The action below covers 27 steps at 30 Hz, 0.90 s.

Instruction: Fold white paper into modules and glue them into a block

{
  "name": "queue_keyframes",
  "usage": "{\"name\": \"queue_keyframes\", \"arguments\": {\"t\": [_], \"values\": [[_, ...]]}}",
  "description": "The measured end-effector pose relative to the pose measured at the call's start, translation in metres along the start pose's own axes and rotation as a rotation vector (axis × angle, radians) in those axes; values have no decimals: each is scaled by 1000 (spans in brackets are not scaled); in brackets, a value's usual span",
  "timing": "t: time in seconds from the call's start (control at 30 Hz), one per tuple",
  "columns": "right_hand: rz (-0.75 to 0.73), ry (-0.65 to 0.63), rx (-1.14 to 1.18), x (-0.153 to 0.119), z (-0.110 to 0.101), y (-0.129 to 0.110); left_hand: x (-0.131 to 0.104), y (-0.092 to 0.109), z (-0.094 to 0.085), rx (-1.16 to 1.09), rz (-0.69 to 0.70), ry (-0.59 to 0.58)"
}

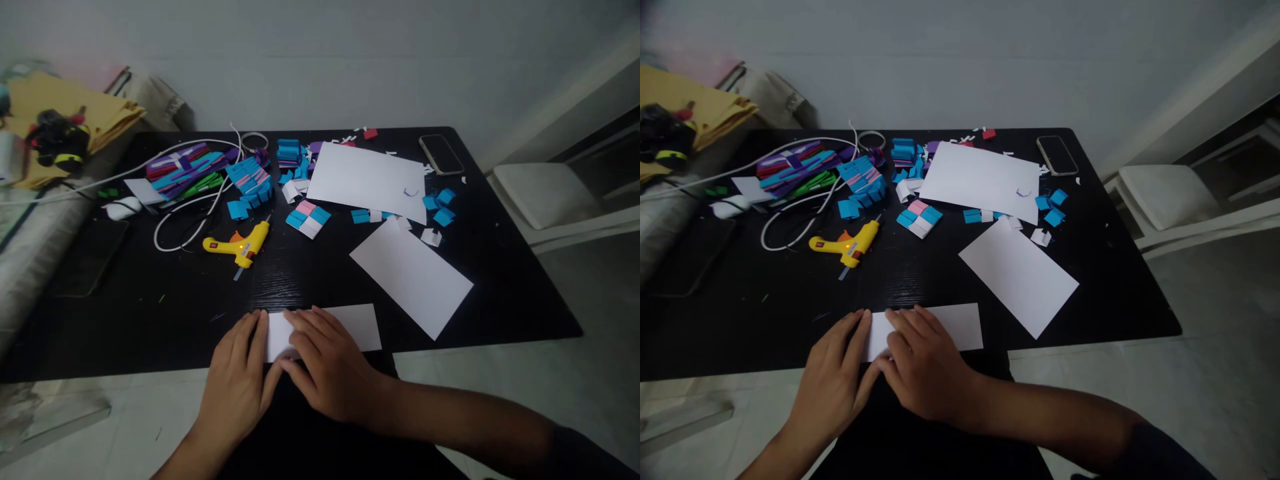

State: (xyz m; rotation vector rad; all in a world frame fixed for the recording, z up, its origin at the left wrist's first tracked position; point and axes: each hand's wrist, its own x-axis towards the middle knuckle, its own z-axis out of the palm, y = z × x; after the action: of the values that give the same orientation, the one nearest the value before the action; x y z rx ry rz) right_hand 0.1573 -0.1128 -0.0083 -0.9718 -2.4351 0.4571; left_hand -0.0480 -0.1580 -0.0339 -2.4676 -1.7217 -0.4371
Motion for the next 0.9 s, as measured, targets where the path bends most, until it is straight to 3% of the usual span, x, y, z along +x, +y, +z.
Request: {"name": "queue_keyframes", "arguments": {"t": [0.17, 0.5, 0.6, 0.73, 0.9], "values": [[43, 51, 9, -8, 5, 8, -2, 0, 3, -26, -34, 14], [303, 62, -153, -71, -44, 50, -1, -3, 0, -67, -30, 2], [253, 81, -180, -76, -45, 57, -5, -8, 0, -106, -12, -22], [68, 92, -238, -74, -48, 69, -13, -21, -1, -200, 36, -13], [-95, 120, 56, -57, -62, 76, 1, -37, -21, -621, 27, -17]]}}
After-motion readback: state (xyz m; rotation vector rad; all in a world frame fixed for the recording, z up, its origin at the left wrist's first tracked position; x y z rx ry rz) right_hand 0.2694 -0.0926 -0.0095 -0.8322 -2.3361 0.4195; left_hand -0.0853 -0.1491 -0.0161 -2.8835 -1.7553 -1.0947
